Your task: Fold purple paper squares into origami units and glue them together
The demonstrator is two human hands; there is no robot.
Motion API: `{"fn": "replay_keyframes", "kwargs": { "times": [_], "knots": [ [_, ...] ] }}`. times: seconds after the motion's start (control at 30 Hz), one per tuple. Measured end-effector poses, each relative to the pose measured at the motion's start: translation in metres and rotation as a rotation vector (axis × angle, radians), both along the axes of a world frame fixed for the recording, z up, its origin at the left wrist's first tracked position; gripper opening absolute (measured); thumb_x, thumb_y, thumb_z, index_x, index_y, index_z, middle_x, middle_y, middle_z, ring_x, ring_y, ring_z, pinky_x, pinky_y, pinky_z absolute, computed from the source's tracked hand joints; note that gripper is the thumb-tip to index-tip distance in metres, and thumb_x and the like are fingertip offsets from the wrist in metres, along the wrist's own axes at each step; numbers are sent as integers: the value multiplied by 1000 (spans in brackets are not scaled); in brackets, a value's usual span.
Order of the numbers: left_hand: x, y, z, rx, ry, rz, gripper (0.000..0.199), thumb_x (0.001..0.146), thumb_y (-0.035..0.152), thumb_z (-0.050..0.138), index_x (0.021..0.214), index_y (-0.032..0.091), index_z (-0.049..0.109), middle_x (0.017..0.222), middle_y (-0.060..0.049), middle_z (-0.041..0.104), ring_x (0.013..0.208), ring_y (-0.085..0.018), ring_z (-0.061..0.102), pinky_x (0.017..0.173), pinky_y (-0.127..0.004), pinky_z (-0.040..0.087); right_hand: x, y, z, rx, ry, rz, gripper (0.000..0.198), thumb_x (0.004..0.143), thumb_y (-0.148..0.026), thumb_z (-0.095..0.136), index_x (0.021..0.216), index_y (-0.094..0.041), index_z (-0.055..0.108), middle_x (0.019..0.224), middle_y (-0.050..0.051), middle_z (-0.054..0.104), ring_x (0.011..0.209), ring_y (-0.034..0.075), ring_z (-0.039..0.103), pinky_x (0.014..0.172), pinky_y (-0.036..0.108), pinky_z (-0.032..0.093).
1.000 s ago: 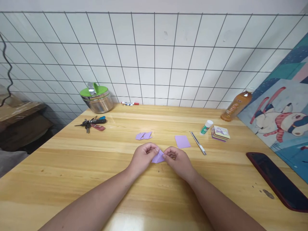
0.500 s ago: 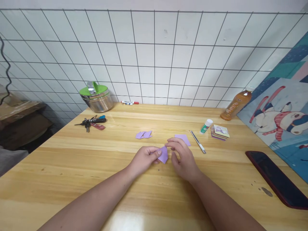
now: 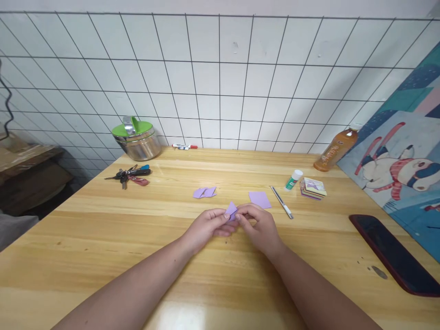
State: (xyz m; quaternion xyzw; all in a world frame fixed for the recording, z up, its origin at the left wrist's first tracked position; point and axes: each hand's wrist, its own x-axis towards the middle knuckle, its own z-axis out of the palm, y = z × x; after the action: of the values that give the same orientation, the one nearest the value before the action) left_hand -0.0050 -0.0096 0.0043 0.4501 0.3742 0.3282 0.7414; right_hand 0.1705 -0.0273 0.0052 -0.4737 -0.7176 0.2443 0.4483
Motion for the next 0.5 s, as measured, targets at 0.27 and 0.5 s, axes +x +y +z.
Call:
{"fn": "replay_keyframes", "kwargs": {
  "times": [0.27, 0.5],
  "knots": [
    [3, 0, -1, 160, 213, -92, 38, 77, 50, 57, 83, 13, 66, 73, -7, 70, 60, -12, 61, 59, -24, 45, 0, 2, 0, -166, 86, -64, 12, 81, -29, 54, 77, -21, 62, 70, 1, 66, 62, 15, 61, 56, 24, 46],
    [-1, 0, 1, 116, 224, -209, 38, 78, 50, 54, 77, 14, 65, 67, -6, 69, 57, -12, 59, 58, -23, 43, -1, 2, 2, -147, 72, -120, 11, 80, -27, 54, 75, -20, 61, 66, 0, 64, 59, 13, 58, 56, 23, 45]
  ]
}}
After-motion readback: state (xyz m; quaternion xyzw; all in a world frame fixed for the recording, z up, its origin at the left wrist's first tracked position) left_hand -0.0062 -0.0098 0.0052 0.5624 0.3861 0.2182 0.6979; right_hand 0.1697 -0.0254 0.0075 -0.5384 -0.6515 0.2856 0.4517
